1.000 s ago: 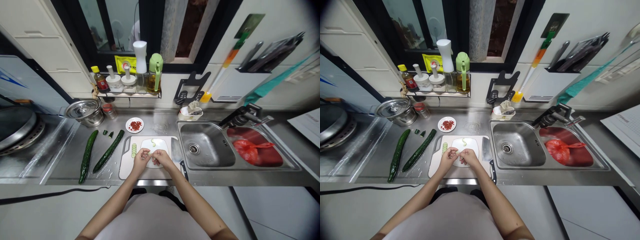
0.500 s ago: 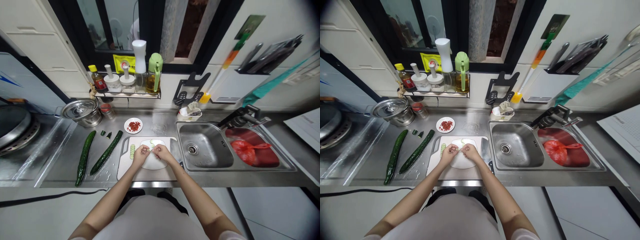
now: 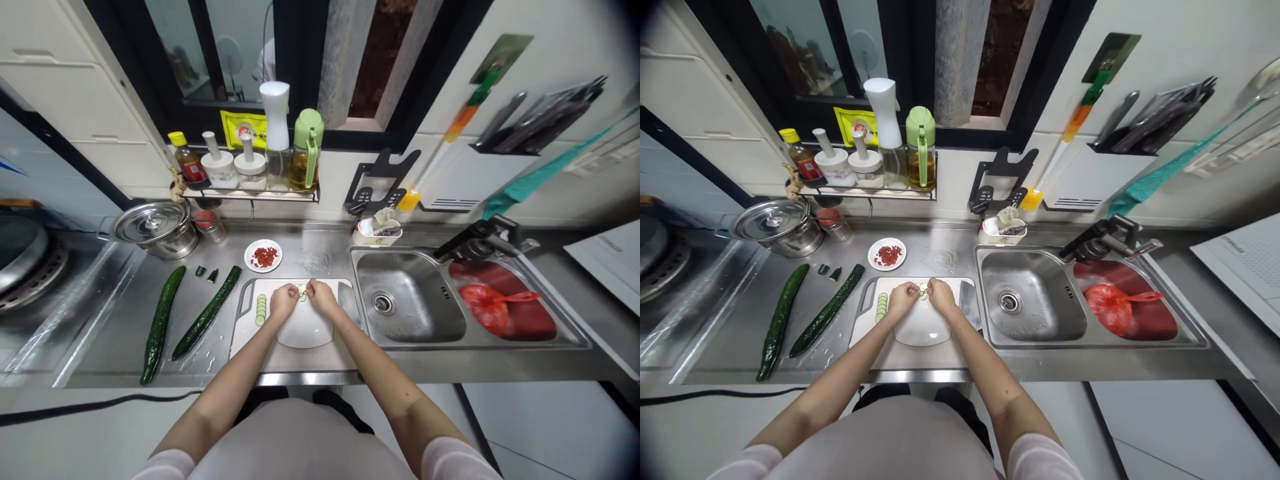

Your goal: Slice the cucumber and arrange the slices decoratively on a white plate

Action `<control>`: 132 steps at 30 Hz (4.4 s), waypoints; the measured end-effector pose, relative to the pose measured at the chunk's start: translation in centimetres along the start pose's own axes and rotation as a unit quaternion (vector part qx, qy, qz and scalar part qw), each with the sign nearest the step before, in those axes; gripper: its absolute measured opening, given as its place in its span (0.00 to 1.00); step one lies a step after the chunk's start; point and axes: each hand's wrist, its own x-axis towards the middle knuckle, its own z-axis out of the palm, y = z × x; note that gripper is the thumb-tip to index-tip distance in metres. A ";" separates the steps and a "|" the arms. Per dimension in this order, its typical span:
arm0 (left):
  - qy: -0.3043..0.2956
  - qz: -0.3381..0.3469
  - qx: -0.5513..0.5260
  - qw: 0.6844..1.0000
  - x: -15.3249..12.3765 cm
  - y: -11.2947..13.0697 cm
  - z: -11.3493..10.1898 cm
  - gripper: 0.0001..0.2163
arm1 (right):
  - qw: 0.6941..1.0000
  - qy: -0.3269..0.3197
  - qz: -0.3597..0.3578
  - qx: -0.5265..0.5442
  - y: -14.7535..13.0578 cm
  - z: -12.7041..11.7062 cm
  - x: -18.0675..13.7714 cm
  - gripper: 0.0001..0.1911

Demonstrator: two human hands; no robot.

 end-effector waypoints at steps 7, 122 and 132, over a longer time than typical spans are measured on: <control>-0.031 -0.025 0.155 0.987 0.5 0.7 0.1 0.07 | 0.991 -0.058 -0.013 -0.117 -0.5 0.3 0.9 0.09; 0.092 0.030 0.066 0.993 -6.7 -3.8 -4.1 0.10 | 0.977 0.005 0.176 -0.120 2.1 -1.0 -7.7 0.17; 0.031 -0.013 0.119 0.992 -9.4 -4.8 -4.7 0.14 | 0.973 -0.003 0.197 -0.119 3.0 0.1 -9.6 0.19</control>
